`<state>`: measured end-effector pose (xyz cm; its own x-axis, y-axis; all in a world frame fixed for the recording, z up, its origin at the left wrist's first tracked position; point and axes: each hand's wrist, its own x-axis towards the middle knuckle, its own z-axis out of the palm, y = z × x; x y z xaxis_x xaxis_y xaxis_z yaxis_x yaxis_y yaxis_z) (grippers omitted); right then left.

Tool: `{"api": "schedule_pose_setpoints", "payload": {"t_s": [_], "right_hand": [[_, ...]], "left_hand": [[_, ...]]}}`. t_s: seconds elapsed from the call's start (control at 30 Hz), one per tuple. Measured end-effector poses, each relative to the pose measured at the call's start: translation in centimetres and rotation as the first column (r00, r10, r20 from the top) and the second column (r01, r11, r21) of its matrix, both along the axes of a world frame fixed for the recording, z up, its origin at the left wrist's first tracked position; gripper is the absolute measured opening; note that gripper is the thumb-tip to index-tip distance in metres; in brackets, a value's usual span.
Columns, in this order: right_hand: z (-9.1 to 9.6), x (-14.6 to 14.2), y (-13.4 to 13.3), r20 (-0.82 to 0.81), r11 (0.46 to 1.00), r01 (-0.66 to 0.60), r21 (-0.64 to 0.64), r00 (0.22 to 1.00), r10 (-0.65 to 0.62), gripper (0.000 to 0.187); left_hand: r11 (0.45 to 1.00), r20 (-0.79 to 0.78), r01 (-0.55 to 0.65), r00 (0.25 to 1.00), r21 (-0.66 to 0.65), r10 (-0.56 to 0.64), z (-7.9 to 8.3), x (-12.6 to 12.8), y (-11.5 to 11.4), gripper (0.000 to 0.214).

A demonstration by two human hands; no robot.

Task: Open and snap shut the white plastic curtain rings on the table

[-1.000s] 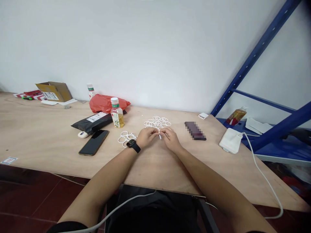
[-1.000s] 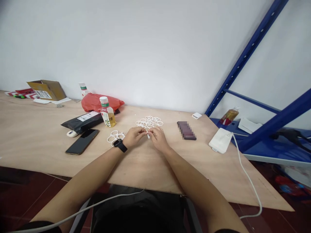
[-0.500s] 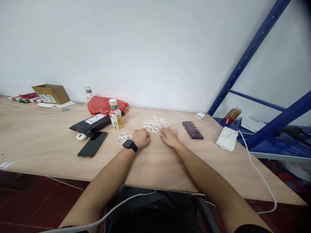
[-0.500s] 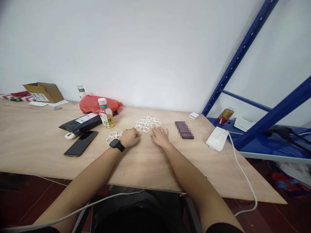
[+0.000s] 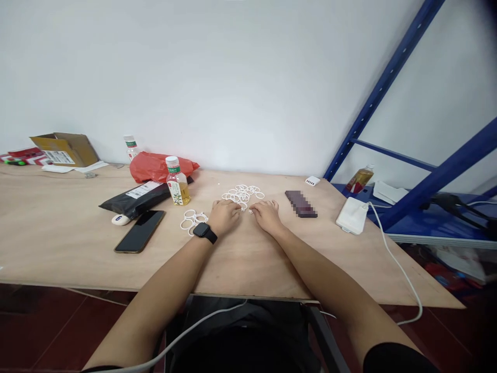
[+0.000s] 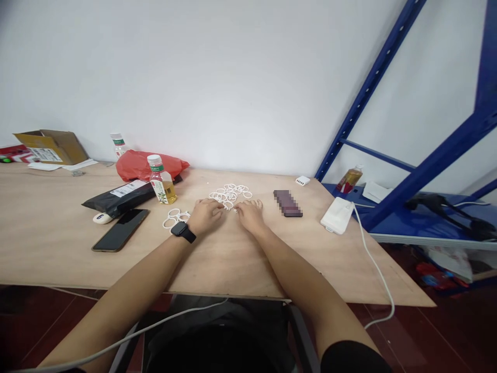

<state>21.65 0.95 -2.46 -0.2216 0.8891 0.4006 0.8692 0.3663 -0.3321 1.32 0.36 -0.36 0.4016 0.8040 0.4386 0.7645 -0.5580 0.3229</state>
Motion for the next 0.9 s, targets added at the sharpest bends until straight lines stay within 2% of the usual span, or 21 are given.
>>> {"api": "schedule_pose_setpoints", "payload": {"t_s": [0.07, 0.17, 0.27, 0.4, 0.63, 0.9], "right_hand": [[0.2, -0.3, -0.3, -0.141, 0.996, -0.081, 0.034, 0.986, 0.085, 0.024], [0.3, -0.9, -0.8, -0.387, 0.98, -0.181, 0.083, 0.9, 0.2, 0.023], [0.4, -1.3, -1.3, -0.508, 0.971, -0.214, 0.11, 0.827, 0.24, 0.025], [0.7, -1.3, -1.8, -0.534, 0.962, -0.265, 0.061, 0.806, 0.255, 0.028], [1.3, -0.7, -2.3, -0.449, 0.95, -0.309, 0.043, 0.843, 0.295, 0.026], [0.9, -1.3, -2.0, -0.575, 0.947, -0.323, 0.0, 0.774, 0.264, 0.025]], "left_hand": [[1.0, 0.046, 0.024, 0.999, 0.002, -0.025, -0.2, 0.3, -0.1, 0.02], [0.997, 0.131, 0.073, 0.989, 0.001, -0.072, -0.4, 0.4, 0.0, 0.023], [0.995, 0.216, 0.094, 0.972, 0.021, -0.096, -0.3, 0.4, 0.1, 0.018], [0.993, 0.243, 0.099, 0.964, 0.063, -0.112, 0.1, 0.4, 0.0, 0.02], [0.974, 0.195, 0.217, 0.954, 0.07, -0.226, 0.2, 0.5, -0.2, 0.025], [0.977, 0.171, 0.21, 0.962, 0.049, -0.215, 0.4, 0.5, -0.4, 0.024]]}}
